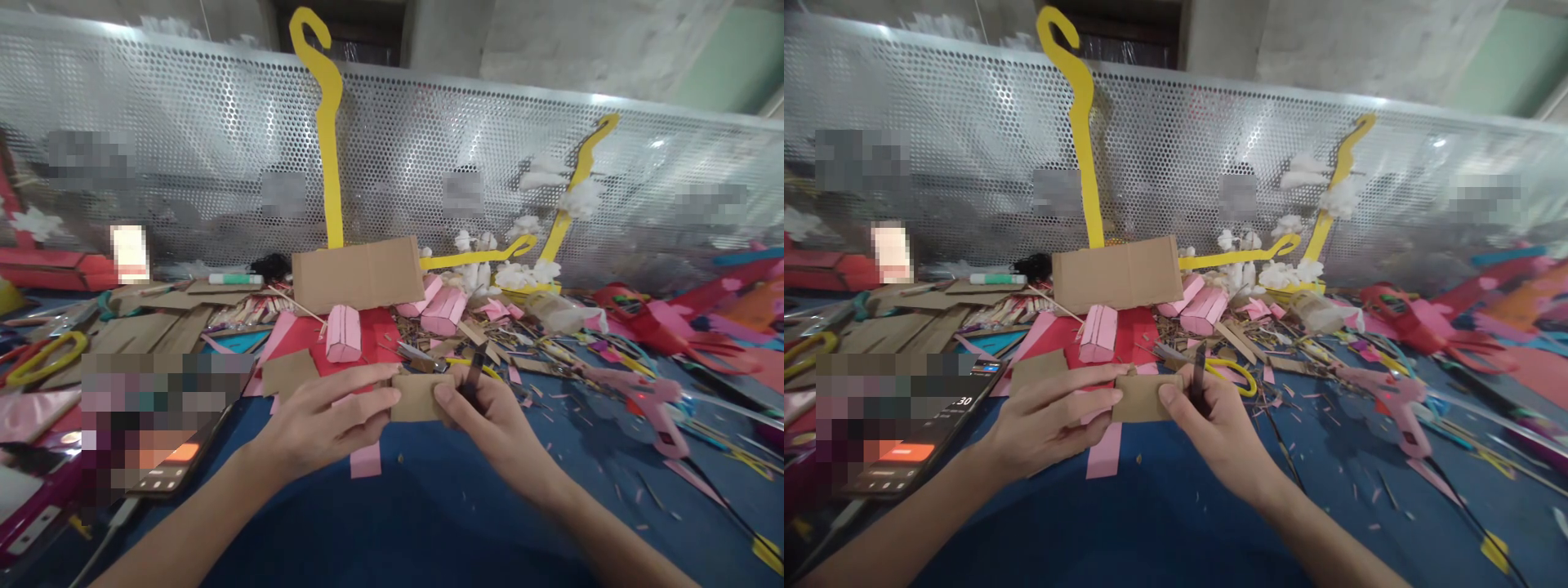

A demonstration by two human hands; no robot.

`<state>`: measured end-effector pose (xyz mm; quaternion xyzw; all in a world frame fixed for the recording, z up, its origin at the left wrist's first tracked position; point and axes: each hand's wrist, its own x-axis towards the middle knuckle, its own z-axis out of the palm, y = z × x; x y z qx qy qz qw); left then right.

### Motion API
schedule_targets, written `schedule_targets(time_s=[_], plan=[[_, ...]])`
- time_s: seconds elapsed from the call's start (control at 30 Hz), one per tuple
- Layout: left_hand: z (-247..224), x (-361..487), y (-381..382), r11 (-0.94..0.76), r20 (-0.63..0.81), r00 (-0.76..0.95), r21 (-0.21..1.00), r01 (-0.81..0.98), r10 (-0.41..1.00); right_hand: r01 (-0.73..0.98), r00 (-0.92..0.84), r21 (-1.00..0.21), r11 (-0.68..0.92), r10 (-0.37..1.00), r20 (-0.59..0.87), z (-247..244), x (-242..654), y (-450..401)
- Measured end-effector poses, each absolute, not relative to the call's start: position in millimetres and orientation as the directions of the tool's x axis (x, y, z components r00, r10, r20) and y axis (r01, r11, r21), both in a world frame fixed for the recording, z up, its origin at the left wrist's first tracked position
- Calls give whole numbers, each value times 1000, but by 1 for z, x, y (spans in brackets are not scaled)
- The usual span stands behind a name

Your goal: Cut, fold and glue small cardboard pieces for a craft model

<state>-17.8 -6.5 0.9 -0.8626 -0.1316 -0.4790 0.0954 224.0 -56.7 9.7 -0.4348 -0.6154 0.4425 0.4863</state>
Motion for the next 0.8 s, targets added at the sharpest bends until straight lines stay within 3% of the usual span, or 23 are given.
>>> schedule_targets(time_s=[0.23,0.47,0.7,0.8], plan=[[0,-14,-7,-955,836,496,102,277,233,10,-132,-989,151,980,148,3,223,-51],[-7,-9,-6,-910,795,452,306,279,405,-394,-117,-917,-63,993,-17,10,223,-46],[-14,-11,-3,-840,668,509,445,311,543,-382,-104,-922,-70,994,-32,9,226,-44],[-17,-11,-3,-861,691,514,411,299,508,-329,-127,-943,-52,992,-11,7,225,-46]])
